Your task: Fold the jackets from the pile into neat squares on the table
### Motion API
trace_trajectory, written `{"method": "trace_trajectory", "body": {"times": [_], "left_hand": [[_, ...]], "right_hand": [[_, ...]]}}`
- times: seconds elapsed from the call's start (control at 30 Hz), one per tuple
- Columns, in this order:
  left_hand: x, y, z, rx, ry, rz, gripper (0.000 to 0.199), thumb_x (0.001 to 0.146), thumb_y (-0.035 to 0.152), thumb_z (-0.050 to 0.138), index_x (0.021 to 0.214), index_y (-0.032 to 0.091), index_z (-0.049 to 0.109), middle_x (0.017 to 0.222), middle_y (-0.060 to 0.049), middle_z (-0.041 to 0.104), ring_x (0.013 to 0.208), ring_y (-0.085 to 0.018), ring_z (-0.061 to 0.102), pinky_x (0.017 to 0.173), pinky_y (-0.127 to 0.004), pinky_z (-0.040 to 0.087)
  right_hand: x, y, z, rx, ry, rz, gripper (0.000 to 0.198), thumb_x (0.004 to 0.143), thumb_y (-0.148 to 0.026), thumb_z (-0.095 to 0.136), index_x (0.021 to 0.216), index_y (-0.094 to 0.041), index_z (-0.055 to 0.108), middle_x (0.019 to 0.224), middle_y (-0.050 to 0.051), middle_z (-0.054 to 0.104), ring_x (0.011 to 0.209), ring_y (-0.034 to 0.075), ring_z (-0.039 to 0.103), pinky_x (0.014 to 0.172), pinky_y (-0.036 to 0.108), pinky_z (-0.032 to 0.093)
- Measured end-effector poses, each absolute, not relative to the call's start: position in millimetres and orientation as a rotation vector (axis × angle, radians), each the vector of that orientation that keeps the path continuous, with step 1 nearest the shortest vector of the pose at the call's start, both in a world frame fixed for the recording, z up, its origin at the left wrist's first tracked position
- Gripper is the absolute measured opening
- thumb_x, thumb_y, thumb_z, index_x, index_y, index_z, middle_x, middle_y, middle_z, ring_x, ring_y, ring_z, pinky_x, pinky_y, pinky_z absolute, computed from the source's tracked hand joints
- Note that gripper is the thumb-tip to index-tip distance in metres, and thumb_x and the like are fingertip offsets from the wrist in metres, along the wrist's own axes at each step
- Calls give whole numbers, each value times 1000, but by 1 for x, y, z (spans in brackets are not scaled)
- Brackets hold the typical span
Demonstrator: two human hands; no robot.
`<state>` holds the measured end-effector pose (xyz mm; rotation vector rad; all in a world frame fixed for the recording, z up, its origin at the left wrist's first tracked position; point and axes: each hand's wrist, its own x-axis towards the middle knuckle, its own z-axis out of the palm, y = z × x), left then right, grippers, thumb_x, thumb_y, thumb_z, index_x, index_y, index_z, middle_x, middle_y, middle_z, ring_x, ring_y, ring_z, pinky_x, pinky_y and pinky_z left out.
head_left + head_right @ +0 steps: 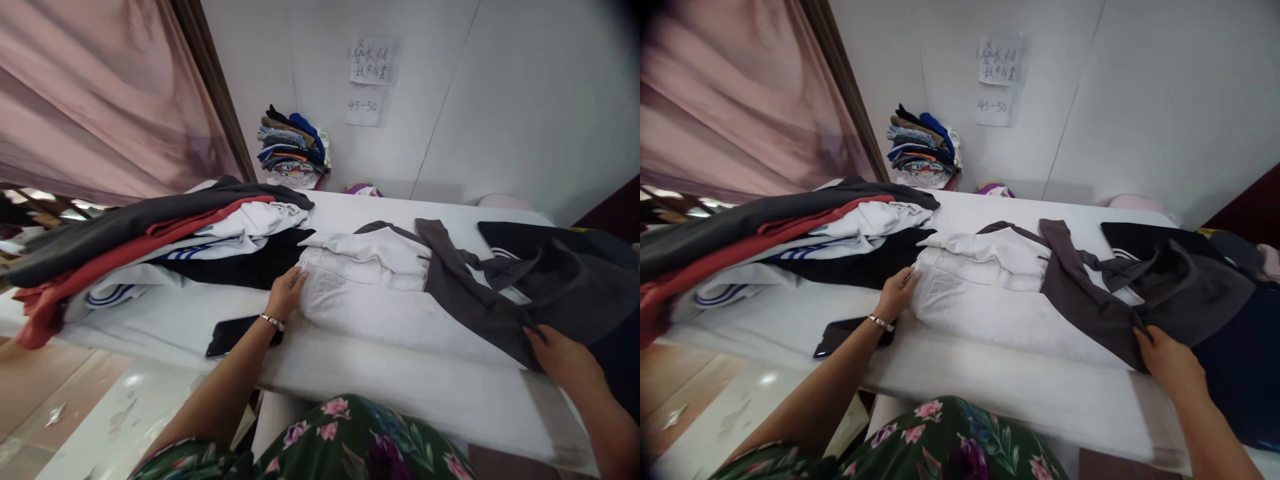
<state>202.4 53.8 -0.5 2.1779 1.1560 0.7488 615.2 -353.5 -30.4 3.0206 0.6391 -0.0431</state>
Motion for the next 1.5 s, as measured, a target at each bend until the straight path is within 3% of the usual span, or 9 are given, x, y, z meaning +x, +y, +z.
{"method": "trace_trajectory", "body": {"times": [0.1,0.27,0.5,0.67,0.87,1.0,1.2,1.37,1.5], "left_hand": [[206,58,-6,2261,1346,555,26,88,39,44,89,21,63,80,-3,68,76,-17,60,68,-25,40],[207,63,-10,2315,1408,348,24,88,37,45,85,23,63,85,-5,70,82,-19,63,70,-26,40],[194,49,0,2314,1408,589,41,87,41,46,121,21,56,111,-8,67,98,-23,62,83,-31,46],[201,36,4,2714,1036,817,44,89,37,41,125,15,53,130,-15,56,122,-28,48,104,-42,38],[216,40,-25,2860,882,482,52,87,41,43,130,13,51,143,-16,46,133,-31,39,108,-47,35],[215,51,-40,2858,910,437,55,86,42,42,132,14,50,145,-14,43,136,-32,36,109,-48,34],[223,51,-25,2784,831,567,51,84,42,44,122,12,58,140,-17,49,128,-30,47,107,-44,39],[267,28,8,2703,600,675,39,87,41,45,113,19,63,135,-11,56,122,-25,53,101,-41,46],[320,7,27,2721,349,660,33,87,34,47,112,19,63,131,-10,59,122,-24,53,104,-43,43]], "right_hand": [[609,-354,-33,3050,540,-223,59,89,-55,20,110,-21,62,94,24,68,77,35,66,65,42,46],[600,-351,-32,3001,545,-178,62,89,-57,17,117,-20,59,95,22,68,80,36,66,66,41,47],[586,-345,-25,2967,629,-55,48,93,-47,29,117,-18,59,88,16,70,79,31,68,65,36,47],[578,-340,-20,2959,676,39,40,94,-42,35,110,-16,61,80,16,71,73,29,68,59,32,43],[577,-348,-29,3107,663,264,38,94,-42,38,106,-15,62,79,14,70,68,24,66,59,30,42],[575,-357,-34,3212,767,389,35,93,-32,38,112,-13,60,95,14,70,77,24,66,67,32,47],[546,-347,-21,3187,1302,767,38,89,-25,39,119,-14,59,117,15,63,109,26,57,93,42,46],[518,-319,-16,3136,1970,364,33,92,-26,38,110,-22,66,109,7,68,103,20,61,92,35,49],[536,-313,-27,3163,1762,285,33,89,-25,41,105,-20,69,108,9,69,101,23,62,92,39,49]]}}
